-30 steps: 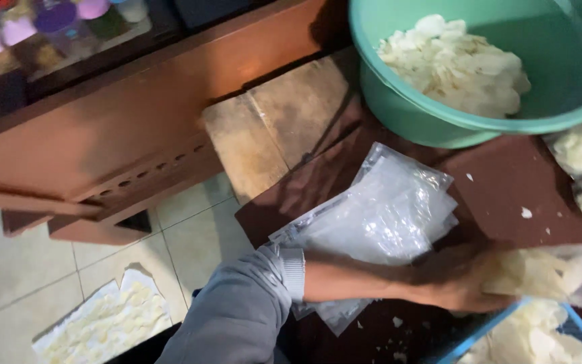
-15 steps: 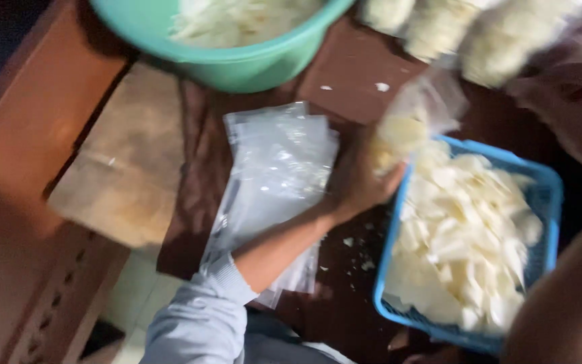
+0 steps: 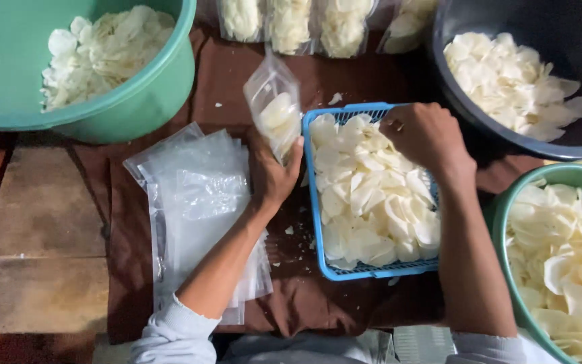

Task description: Packaging thin white chips into clear plastic bags from a basket

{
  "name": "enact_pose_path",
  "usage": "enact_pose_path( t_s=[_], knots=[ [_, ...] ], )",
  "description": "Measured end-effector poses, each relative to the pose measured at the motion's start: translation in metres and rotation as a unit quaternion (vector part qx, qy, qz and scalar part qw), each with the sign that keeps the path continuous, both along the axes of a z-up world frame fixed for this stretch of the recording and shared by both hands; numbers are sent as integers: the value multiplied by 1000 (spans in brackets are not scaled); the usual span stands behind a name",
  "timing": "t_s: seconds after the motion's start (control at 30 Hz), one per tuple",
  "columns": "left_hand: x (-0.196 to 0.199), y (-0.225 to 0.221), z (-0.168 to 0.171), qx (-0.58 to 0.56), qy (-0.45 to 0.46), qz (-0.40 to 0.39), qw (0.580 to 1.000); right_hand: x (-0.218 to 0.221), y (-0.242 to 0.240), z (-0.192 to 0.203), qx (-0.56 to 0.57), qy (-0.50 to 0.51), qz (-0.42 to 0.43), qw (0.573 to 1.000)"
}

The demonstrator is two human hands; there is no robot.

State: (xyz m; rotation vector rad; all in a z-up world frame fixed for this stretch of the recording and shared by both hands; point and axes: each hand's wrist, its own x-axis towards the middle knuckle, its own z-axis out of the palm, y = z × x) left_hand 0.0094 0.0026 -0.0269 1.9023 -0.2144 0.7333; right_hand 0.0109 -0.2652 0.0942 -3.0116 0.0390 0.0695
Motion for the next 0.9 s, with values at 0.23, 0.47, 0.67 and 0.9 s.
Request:
enact_pose_path(
  t_s=[0.23, 0.47, 0.67, 0.9],
  knots=[
    [2, -1, 1, 13, 14, -8, 1000, 12, 4, -25, -13, 63, 35, 997],
    [-4, -3, 17, 35, -41, 24, 998, -3, 21, 21, 35, 43, 43, 998],
    [-2, -4, 17, 41, -46, 13, 998, 10, 36, 49, 40, -32, 80, 995],
    [-2, 2, 20, 48, -48, 4, 998, -2, 71, 49, 260, -410, 192, 853]
  ],
)
